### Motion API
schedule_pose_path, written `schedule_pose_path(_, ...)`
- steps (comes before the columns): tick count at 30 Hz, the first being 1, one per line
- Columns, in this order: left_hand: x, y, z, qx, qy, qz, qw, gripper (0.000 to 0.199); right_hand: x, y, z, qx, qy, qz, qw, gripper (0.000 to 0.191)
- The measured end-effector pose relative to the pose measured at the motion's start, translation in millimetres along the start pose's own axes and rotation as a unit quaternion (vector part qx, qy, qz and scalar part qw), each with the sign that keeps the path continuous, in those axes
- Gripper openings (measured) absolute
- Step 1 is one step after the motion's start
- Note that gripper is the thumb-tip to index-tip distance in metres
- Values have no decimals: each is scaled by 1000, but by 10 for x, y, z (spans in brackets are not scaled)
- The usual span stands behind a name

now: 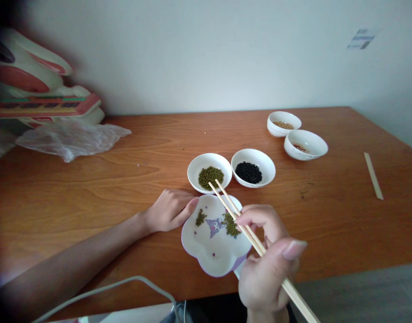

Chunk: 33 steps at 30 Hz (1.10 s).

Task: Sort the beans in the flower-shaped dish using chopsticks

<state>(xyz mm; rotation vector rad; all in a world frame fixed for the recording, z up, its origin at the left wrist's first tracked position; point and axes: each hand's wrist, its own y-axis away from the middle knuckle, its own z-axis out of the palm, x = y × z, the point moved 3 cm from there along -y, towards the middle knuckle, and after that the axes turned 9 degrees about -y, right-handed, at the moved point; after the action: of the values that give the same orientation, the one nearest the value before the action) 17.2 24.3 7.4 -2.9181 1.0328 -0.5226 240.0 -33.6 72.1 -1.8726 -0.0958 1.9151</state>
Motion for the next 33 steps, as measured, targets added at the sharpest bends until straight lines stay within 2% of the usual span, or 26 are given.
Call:
schedule_pose_path(3, -1, -2, 5, 2, 2, 2, 1000, 51, 27, 62, -124, 6, 20, -5, 1000, 73)
schedule_pose_path(4, -2, -3, 6, 3, 2, 2, 1000, 51, 36, 92, -180, -9, 32, -8, 999, 73)
schedule_pose_path(5, -3, -4, 7, 4, 2, 2, 1000, 51, 46, 121, -237, -30, 44, -14, 998, 73)
schedule_pose_path(7, -4, -5, 9, 4, 1, 1, 1000, 50, 71, 176, -311, -121, 58, -27, 991, 71)
schedule_pose_path(9, -6, -3, 11, 2, -2, 1, 1000, 49, 113, 213, -361, -169, 65, -9, 983, 72)
schedule_pose_path(11, -9, -1, 13, 2, -3, 0, 1000, 48, 139, 231, -358, -186, 69, 5, 980, 71)
schedule_pose_path(15, -8, 1, 9, 4, 0, 3, 1000, 48, 143, 251, -216, -233, 71, 19, 970, 59)
schedule_pose_path(20, 1, -3, -6, 3, -7, -1, 1000, 48, 155, 256, -151, -244, 106, 37, 963, 51)
schedule_pose_path(24, 8, -2, -12, 1, -6, -6, 1000, 50, 200, 264, -182, -264, 103, 20, 959, 48)
schedule_pose_path(28, 0, -1, 1, -1, -8, -7, 1000, 51, 250, 277, -220, -253, 91, 22, 963, 51)
schedule_pose_path(33, -15, 0, 13, 1, -13, -5, 1000, 50, 260, 313, -240, -231, 103, 66, 965, 52)
